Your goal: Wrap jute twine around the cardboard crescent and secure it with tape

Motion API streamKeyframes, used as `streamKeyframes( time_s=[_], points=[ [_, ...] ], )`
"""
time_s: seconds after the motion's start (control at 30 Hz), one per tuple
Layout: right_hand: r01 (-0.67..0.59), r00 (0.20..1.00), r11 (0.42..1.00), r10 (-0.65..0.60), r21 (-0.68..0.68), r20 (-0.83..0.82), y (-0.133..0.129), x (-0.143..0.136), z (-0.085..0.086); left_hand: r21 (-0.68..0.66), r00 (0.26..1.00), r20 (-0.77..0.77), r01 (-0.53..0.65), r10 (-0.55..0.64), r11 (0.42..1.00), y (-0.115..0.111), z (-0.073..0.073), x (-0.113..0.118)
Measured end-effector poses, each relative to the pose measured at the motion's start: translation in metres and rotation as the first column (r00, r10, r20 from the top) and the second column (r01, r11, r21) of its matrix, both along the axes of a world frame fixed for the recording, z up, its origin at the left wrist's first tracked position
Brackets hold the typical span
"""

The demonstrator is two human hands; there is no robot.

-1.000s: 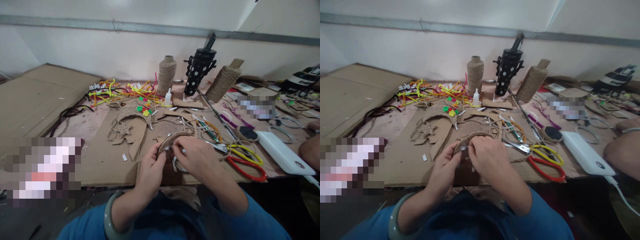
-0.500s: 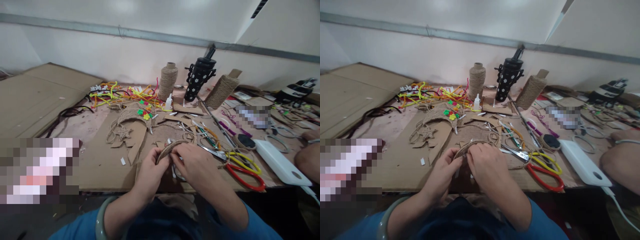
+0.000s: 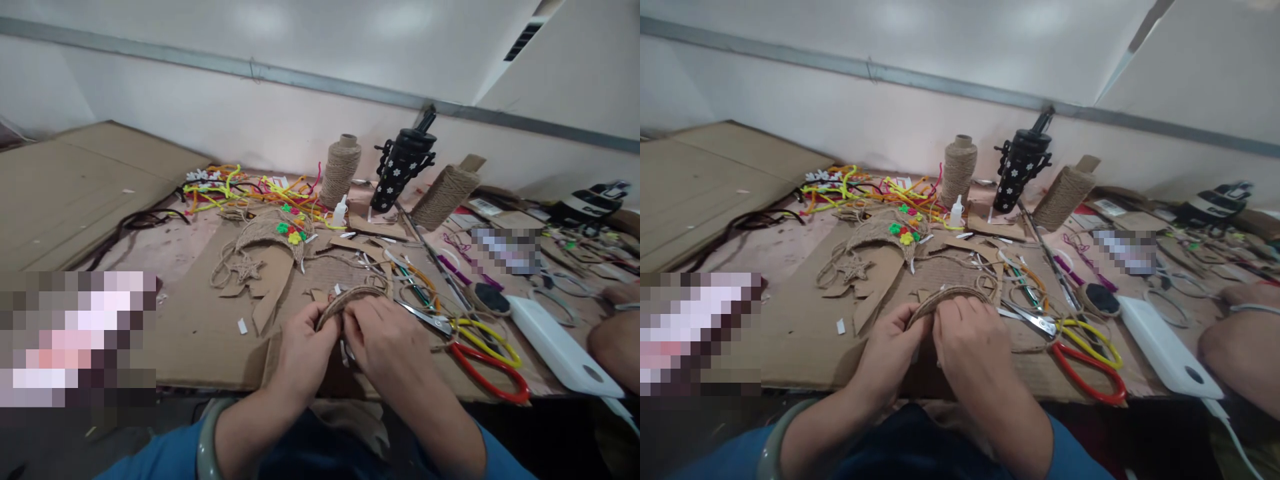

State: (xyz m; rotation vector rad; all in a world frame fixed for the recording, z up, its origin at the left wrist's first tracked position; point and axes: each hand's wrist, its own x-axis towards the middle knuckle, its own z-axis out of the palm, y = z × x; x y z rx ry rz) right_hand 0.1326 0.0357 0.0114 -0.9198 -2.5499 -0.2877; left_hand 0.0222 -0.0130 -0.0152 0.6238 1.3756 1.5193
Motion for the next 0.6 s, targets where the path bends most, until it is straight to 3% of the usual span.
streamKeyframes(
  time_s=[0.23, 0.37, 0.47, 0.6],
  points=[
    [0.047, 0.996, 0.999, -0.047, 0.002, -0.079, 0.001, -0.006, -0.005, 0.030, 0.991, 0.120, -0.066, 0.062, 0.997, 0.000, 0.004, 0.006],
    [0.011, 0.970, 0.998, -0.024, -0.055, -0.242, -0.006, 0.006, 0.006, 0.029, 0.983, 0.165, -0.088, 0.082, 0.996, -0.003, 0.004, 0.002],
    [-0.054, 0.920, 0.974, -0.037, -0.219, -0.391, -0.007, 0.028, 0.021, 0.039, 0.972, 0.218, -0.098, 0.087, 0.994, -0.005, 0.004, -0.003],
    [-0.009, 0.776, 0.856, -0.321, -0.518, -0.543, 0.021, 0.072, 0.036, 0.004, 0.958, 0.276, -0.077, 0.073, 0.997, -0.010, 0.009, -0.010]
  ],
)
